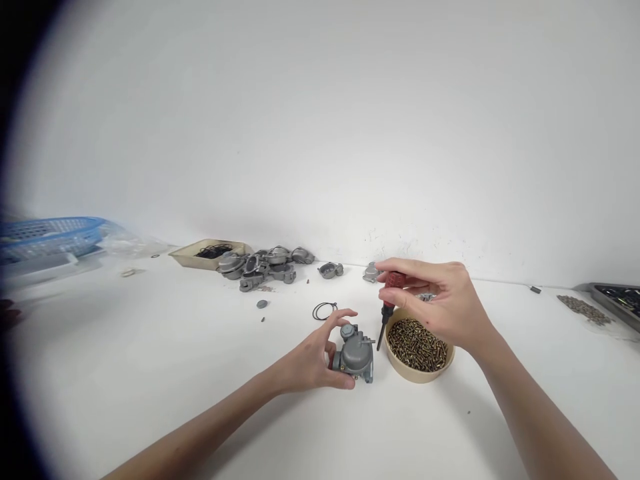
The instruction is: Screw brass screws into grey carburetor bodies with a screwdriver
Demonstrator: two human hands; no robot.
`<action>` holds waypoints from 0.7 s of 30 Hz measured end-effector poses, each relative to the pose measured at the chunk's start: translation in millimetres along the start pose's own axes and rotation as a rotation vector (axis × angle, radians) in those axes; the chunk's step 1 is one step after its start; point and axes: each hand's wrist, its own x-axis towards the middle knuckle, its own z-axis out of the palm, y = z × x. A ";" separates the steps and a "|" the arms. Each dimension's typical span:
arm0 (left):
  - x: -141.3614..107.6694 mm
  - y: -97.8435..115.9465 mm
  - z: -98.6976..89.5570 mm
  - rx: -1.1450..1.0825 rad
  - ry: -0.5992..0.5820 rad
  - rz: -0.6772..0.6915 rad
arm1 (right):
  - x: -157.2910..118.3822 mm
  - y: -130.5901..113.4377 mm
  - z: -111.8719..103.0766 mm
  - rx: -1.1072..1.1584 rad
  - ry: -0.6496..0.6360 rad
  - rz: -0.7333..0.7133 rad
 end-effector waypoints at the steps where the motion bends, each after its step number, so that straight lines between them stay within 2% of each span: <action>1: 0.1 0.3 0.2 -0.007 -0.015 -0.007 | 0.3 0.0 1.5 0.005 -0.005 0.003; 7: -0.8 9.0 2.8 -0.097 -0.098 -0.017 | 1.0 2.0 13.2 0.069 -0.061 -0.004; 15: -1.6 2.9 14.3 -0.100 -0.032 -0.032 | -0.2 5.8 26.5 0.100 -0.130 -0.128; 21: -2.1 7.0 13.8 -0.098 -0.040 -0.012 | 0.5 5.0 24.3 0.129 -0.135 -0.122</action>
